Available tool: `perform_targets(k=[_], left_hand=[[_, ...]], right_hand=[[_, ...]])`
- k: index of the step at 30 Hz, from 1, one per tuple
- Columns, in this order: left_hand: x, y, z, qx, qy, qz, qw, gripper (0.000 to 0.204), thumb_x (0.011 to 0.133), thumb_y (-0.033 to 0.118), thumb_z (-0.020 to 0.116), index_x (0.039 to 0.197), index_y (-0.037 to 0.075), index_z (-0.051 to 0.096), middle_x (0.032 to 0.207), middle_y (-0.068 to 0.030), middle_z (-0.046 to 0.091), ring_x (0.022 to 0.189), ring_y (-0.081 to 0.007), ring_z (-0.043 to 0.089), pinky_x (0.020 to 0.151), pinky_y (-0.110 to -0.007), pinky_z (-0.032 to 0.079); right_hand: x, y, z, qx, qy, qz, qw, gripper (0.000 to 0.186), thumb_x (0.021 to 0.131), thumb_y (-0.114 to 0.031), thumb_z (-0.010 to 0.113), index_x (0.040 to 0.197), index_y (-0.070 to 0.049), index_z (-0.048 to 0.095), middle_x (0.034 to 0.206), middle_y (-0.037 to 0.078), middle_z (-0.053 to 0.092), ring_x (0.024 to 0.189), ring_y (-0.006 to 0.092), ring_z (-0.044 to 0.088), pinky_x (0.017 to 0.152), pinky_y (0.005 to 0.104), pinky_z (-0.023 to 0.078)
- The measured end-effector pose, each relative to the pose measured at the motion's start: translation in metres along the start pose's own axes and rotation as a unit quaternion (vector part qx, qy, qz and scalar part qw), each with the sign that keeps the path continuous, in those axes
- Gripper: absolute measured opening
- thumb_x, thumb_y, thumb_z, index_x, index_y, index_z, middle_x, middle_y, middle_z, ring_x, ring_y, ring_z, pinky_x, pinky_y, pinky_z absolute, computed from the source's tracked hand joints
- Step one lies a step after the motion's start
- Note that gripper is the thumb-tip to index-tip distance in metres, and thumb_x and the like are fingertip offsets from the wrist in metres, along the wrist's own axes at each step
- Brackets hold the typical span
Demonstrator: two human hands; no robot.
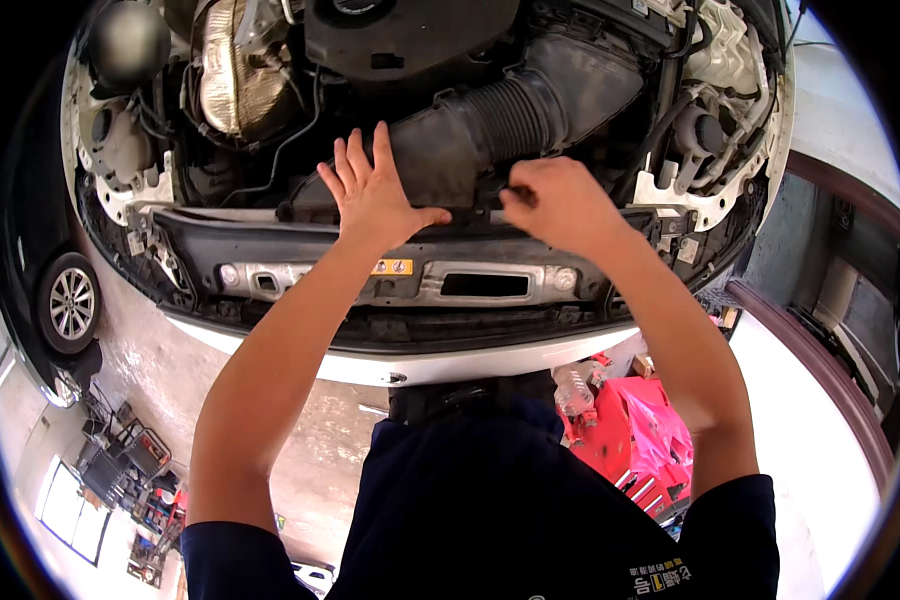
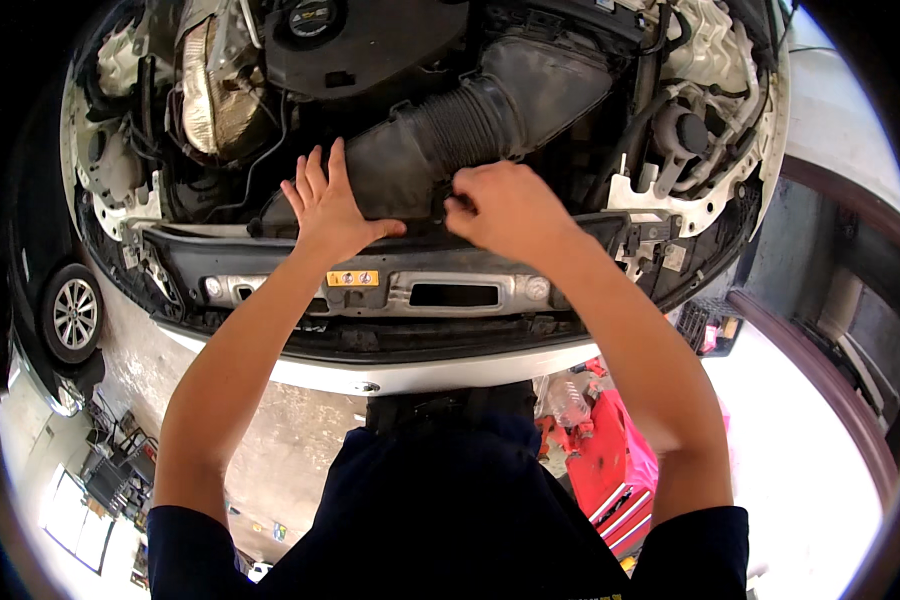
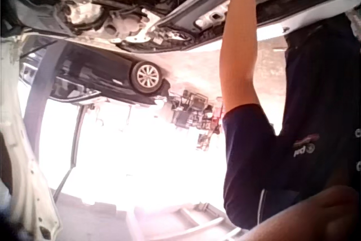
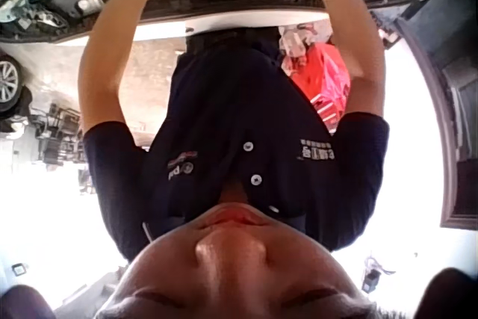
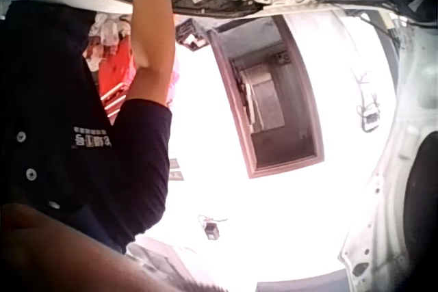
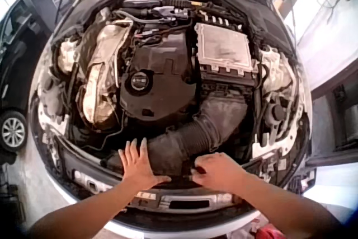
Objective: The person picks up a plastic air intake component from a storage area and installs it into the engine bay of a car, connecting a hose and fitting it into place before closing the hood.
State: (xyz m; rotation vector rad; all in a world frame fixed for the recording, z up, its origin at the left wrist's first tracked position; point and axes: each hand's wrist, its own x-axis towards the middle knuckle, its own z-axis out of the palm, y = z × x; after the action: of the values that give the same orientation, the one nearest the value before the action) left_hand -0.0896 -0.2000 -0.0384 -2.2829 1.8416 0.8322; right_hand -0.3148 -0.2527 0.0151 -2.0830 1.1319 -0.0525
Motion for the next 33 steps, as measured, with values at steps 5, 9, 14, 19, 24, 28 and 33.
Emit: perform_targets(k=[5,9,14,19,24,28,33], left_hand=[[0.001,0.005,0.001,-0.009,-0.004,0.050,0.999,0.141,0.050,0.054,0.092,0.154,0.010,0.008,0.155,-0.0246,0.013,0.147,-0.0451,0.004,0.114,-0.068,0.003],[0.002,0.014,0.001,-0.012,-0.010,0.036,0.999,0.142,0.049,0.054,0.092,0.153,0.010,0.007,0.155,-0.0255,0.013,0.146,-0.0466,0.005,0.114,-0.068,0.003],[0.004,0.017,0.001,-0.014,-0.004,0.021,1.000,0.142,0.048,0.055,0.092,0.153,0.011,0.007,0.155,-0.0243,0.013,0.146,-0.0458,0.005,0.115,-0.067,0.003],[0.005,0.011,0.005,-0.029,0.005,0.023,0.999,0.143,0.045,0.057,0.093,0.154,0.015,0.009,0.154,-0.0214,0.015,0.146,-0.0422,0.005,0.115,-0.065,0.002],[0.005,0.010,0.003,-0.030,0.005,0.015,0.999,0.144,0.045,0.057,0.093,0.154,0.016,0.008,0.155,-0.0193,0.015,0.146,-0.0426,0.006,0.116,-0.064,0.000],[0.005,0.012,0.003,-0.033,-0.001,0.017,0.999,0.144,0.045,0.056,0.093,0.154,0.016,0.008,0.155,-0.0186,0.016,0.146,-0.0427,0.005,0.116,-0.064,0.000],[0.004,0.010,0.004,-0.026,0.020,0.019,0.999,0.141,0.045,0.054,0.093,0.153,0.014,0.013,0.156,-0.0207,0.016,0.146,-0.0433,0.006,0.115,-0.065,0.001]], right_hand=[[-0.016,0.043,0.002,0.056,-0.007,0.034,0.998,0.017,0.083,-0.014,0.068,0.084,0.002,0.064,0.072,0.015,0.061,0.067,0.0297,0.062,0.062,0.0374,0.049],[-0.015,0.032,0.025,0.053,-0.050,0.015,0.997,0.023,0.084,-0.023,0.066,0.079,-0.001,0.065,0.082,0.013,0.066,0.081,0.0330,0.065,0.073,0.0420,0.053],[-0.003,0.024,0.049,-0.008,-0.026,-0.007,1.000,0.021,0.083,-0.023,0.066,0.082,-0.003,0.068,0.081,0.014,0.066,0.080,0.0335,0.064,0.075,0.0430,0.052],[0.009,0.010,0.046,-0.090,-0.145,0.042,0.984,0.022,0.083,-0.025,0.066,0.082,-0.003,0.070,0.085,0.015,0.067,0.087,0.0336,0.065,0.080,0.0433,0.053],[0.010,-0.001,0.048,-0.137,-0.136,0.039,0.980,0.022,0.082,-0.024,0.067,0.081,-0.002,0.070,0.085,0.017,0.067,0.087,0.0341,0.066,0.081,0.0435,0.053],[0.015,0.000,0.047,-0.153,-0.150,0.040,0.976,0.020,0.081,-0.020,0.069,0.086,-0.001,0.070,0.093,0.019,0.069,0.091,0.0343,0.068,0.079,0.0425,0.056],[0.027,-0.028,0.039,-0.166,-0.178,0.084,0.966,0.022,0.077,-0.019,0.067,0.088,-0.001,0.072,0.098,0.022,0.070,0.095,0.0361,0.068,0.083,0.0449,0.056]])
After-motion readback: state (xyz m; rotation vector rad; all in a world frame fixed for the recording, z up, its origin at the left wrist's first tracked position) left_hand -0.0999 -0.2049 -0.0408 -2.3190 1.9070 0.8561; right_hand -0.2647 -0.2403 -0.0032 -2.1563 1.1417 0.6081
